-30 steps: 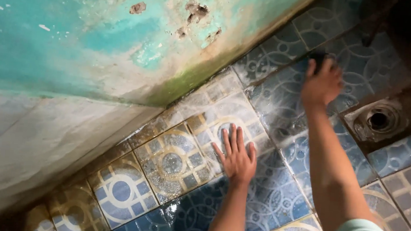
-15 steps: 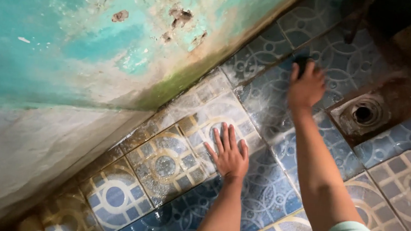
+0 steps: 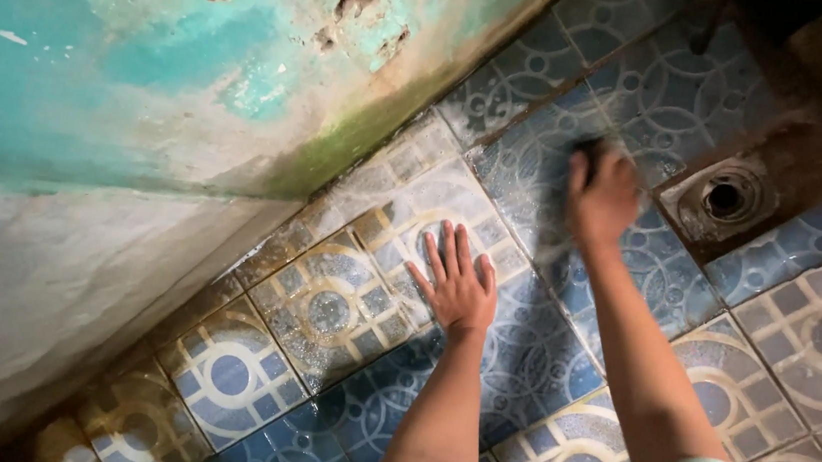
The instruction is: Scrubbing bathroom floor tiles with a handheld brush and water
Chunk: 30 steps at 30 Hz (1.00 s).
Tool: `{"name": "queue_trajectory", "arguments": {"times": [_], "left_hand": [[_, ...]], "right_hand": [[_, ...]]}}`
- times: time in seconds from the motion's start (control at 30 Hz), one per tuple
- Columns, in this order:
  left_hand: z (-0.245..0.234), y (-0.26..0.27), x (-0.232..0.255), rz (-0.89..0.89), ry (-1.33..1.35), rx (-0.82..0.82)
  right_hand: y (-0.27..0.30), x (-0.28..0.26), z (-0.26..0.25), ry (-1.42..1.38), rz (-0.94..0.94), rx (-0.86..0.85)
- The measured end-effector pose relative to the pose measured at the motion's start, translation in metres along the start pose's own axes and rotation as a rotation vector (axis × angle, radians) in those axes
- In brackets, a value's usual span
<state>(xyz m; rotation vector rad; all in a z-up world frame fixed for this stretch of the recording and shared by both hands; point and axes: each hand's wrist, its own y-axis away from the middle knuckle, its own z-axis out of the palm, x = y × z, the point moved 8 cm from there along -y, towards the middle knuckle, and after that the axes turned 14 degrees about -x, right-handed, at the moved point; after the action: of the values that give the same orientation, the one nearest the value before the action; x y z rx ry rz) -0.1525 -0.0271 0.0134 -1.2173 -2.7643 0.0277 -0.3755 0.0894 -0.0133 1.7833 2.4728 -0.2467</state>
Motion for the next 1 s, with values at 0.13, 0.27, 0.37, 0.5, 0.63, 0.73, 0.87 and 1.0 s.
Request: {"name": "queue_trajectory", "arguments": {"times": [0.13,0.27,0.37,0.5,0.63,0.73,0.87,1.0], "left_hand": [[-0.002,-0.002,0.001,0.000,0.011,-0.005],[-0.002,0.000,-0.001,-0.001,0.028,-0.016],[-0.006,-0.001,0.000,-0.005,0.034,0.010],[-0.009,0.000,-0.001,-0.013,0.058,0.008],[-0.007,0.003,-0.003,0.010,0.058,0.036],[-0.004,0.006,-0.005,0.010,0.142,0.007],[0.001,0.022,-0.017,0.108,0.245,-0.044],[-0.002,0.056,-0.046,0.343,0.208,-0.151]], "right_hand": [[0.062,-0.017,0.015,0.010,-0.353,-0.314],[0.008,0.071,0.029,0.013,-0.064,-0.284],[0.004,0.073,0.017,0.105,0.012,-0.023],[0.096,0.004,0.003,0.079,-0.210,-0.188],[0.098,0.068,0.004,-0.038,-0.269,-0.333],[0.082,0.124,-0.003,0.210,-0.059,0.020],[0.139,0.079,-0.015,0.056,-0.067,-0.176],[0.171,0.095,-0.013,0.134,-0.305,-0.280]]}}
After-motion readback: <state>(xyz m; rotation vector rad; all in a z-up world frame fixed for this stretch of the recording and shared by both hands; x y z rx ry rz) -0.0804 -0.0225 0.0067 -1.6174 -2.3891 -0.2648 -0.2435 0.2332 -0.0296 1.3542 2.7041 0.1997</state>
